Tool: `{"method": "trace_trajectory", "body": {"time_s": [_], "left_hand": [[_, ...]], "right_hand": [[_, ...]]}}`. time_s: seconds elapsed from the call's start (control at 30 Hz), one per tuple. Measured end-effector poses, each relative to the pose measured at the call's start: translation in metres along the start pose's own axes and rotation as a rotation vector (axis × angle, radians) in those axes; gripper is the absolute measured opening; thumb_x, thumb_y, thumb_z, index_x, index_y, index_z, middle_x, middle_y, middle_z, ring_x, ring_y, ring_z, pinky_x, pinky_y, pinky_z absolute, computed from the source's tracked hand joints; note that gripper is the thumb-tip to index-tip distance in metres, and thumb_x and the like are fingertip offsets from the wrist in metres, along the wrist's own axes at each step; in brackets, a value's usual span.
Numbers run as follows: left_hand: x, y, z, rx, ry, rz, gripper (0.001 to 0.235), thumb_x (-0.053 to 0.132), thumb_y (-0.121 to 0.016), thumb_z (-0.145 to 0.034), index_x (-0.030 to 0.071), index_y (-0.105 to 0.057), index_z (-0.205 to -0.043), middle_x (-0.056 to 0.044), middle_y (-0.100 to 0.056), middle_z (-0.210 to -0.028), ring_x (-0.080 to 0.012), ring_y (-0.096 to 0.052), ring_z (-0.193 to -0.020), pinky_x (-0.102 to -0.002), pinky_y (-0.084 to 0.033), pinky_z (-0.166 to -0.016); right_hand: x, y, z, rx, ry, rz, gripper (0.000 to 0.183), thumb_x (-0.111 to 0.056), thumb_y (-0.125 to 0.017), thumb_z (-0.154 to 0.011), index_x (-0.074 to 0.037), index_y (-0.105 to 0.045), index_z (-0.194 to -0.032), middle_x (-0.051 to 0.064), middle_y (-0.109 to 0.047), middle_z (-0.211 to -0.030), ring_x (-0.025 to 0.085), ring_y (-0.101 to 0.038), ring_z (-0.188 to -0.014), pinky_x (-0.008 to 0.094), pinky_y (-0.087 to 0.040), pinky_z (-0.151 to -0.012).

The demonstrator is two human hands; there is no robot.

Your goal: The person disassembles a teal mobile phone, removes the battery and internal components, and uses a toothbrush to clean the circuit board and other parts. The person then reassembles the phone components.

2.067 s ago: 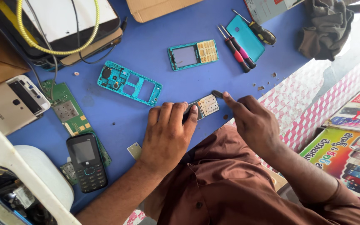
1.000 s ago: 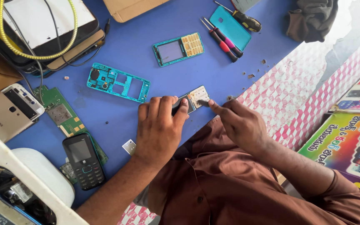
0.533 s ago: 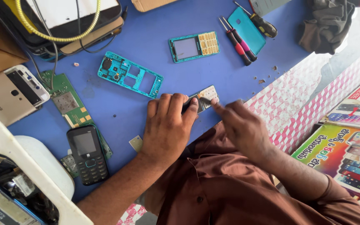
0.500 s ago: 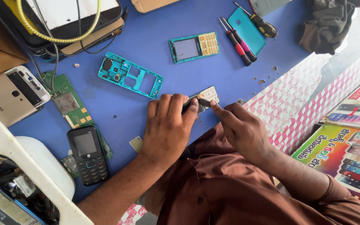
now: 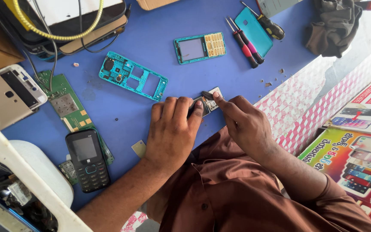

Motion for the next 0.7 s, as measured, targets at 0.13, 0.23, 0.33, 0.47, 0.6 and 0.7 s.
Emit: {"method": "trace_trajectory", "body": {"time_s": [0.13,0.23,0.33,0.47,0.6,0.7], "left_hand": [[0.002,0.002,-0.001,0.003,0.003,-0.024,0.017,0.013,-0.069,-0.098,0.005,-0.075,-0.112,-0.005,-0.063,-0.108,-0.0217,-0.059,-0.101,-0.039,-0.047,-0.084],[0.002,0.005,-0.004,0.021,0.002,-0.041,0.015,0.013,-0.069,-0.098,0.006,-0.075,-0.110,-0.004,-0.063,-0.105,-0.0220,-0.059,-0.100,-0.040,-0.047,-0.084],[0.003,0.004,-0.002,0.020,-0.009,-0.029,0.016,0.013,-0.069,-0.098,0.005,-0.074,-0.111,-0.005,-0.062,-0.105,-0.0220,-0.059,-0.100,-0.040,-0.047,-0.084],[0.002,0.003,-0.001,0.000,-0.007,-0.013,0.018,0.013,-0.069,-0.097,0.005,-0.074,-0.112,-0.005,-0.062,-0.106,-0.0222,-0.059,-0.100,-0.040,-0.047,-0.083],[0.002,0.003,-0.001,-0.010,-0.009,-0.021,0.019,0.013,-0.069,-0.096,0.004,-0.074,-0.112,-0.006,-0.063,-0.106,-0.0226,-0.059,-0.099,-0.040,-0.048,-0.083],[0.002,0.002,-0.001,0.000,-0.034,-0.054,0.018,0.012,-0.070,-0.098,0.005,-0.073,-0.114,-0.006,-0.062,-0.107,-0.0224,-0.059,-0.100,-0.039,-0.048,-0.083]], "right_hand": [[-0.003,0.004,0.008,-0.028,0.020,0.009,0.043,0.000,-0.067,-0.093,-0.012,-0.067,-0.134,0.008,-0.061,-0.088,0.025,-0.062,-0.064,0.040,-0.050,-0.057],[-0.006,0.008,0.012,-0.052,-0.011,-0.001,0.040,-0.002,-0.067,-0.093,-0.013,-0.067,-0.132,0.007,-0.061,-0.087,0.023,-0.063,-0.061,0.040,-0.051,-0.056],[-0.003,0.004,0.010,-0.012,-0.013,0.033,0.040,-0.003,-0.067,-0.094,-0.013,-0.068,-0.133,0.007,-0.062,-0.089,0.025,-0.063,-0.063,0.040,-0.051,-0.056],[0.003,-0.005,0.006,-0.011,-0.011,0.085,0.041,-0.004,-0.068,-0.093,-0.013,-0.068,-0.133,0.009,-0.061,-0.089,0.028,-0.063,-0.064,0.041,-0.051,-0.056],[-0.005,0.004,0.017,-0.050,0.000,0.030,0.043,-0.001,-0.066,-0.093,-0.013,-0.066,-0.134,0.008,-0.063,-0.093,0.026,-0.064,-0.065,0.041,-0.052,-0.057],[-0.007,0.007,0.018,-0.047,-0.010,0.015,0.044,0.000,-0.064,-0.092,-0.013,-0.065,-0.134,0.009,-0.064,-0.097,0.025,-0.065,-0.067,0.040,-0.053,-0.058]]}}
Point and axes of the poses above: each hand's wrist, its own z-axis away from the middle knuckle, its own y-axis out of the back of the hand, x = y × z, the point moved 6 cm from there along -z, towards the middle knuckle
